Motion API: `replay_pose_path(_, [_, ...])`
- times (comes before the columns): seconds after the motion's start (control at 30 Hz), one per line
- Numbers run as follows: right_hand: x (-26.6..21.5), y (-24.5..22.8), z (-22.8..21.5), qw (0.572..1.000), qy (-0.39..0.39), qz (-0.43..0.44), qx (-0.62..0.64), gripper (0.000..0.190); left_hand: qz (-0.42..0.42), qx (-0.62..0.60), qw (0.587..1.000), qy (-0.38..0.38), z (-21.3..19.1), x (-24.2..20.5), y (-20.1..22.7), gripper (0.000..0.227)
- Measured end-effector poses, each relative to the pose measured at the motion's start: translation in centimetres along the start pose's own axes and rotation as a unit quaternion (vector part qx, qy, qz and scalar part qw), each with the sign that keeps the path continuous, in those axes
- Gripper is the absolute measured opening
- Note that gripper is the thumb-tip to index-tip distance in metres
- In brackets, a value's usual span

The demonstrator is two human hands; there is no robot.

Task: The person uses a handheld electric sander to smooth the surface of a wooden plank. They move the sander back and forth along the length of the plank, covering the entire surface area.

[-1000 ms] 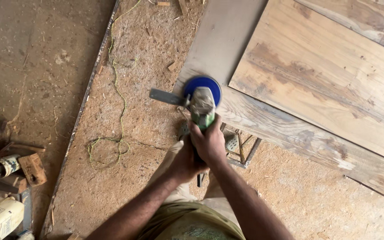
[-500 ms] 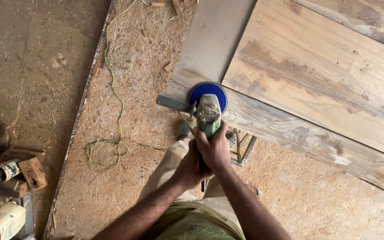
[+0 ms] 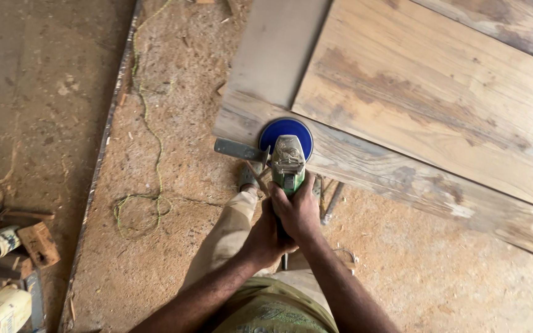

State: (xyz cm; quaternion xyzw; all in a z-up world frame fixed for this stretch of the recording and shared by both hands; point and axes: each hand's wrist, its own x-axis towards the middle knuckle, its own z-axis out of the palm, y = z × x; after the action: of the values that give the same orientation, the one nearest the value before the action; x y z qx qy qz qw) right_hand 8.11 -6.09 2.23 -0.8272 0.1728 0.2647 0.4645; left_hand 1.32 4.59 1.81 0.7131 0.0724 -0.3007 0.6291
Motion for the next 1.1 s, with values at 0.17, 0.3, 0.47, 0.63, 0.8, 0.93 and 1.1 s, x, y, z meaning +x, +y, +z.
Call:
replay_pose_path(0.17, [-0.5, 1.7, -2.5, 0.999, 0.017, 0.028, 0.012, 0.078, -0.023, 0.034, 0.999, -0.035, 2.5, 0.4, 0.9, 0.106])
replay_pose_path(0.3, [-0.6, 3.4, -4.4, 0.997, 0.003, 0.076, 0.029, 0.078, 0.013, 0.103, 0.993, -0.055, 4.4, 1.0, 1.4, 0.11])
replay_pose_path(0.47, [-0.8, 5.9, -5.8, 0.997, 0.039, 0.053, 0.034, 0.079, -0.015, 0.122, 0.989, -0.079, 6.2, 1.8, 2.0, 0.111])
replay_pose_path(0.63, [-1.3, 7.4, -7.0, 0.995, 0.088, 0.019, 0.037, 0.078, -0.039, 0.186, 0.975, -0.118, 7.5, 2.5, 2.9, 0.109])
replay_pose_path(0.8, [-0.9, 6.5, -6.9, 0.993, 0.001, 0.109, 0.052, 0.083, -0.044, 0.125, 0.986, -0.101, 7.4, 2.2, 2.5, 0.108])
replay_pose_path(0.93, [-0.4, 5.8, -6.5, 0.999, 0.015, -0.002, 0.031, 0.079, 0.003, 0.067, 0.997, -0.05, 7.7, 2.2, 1.8, 0.105])
replay_pose_path(1.1, [-0.9, 6.7, -8.5, 0.997, 0.023, 0.066, 0.04, 0.078, -0.027, 0.132, 0.987, -0.084, 9.3, 2.6, 1.9, 0.113])
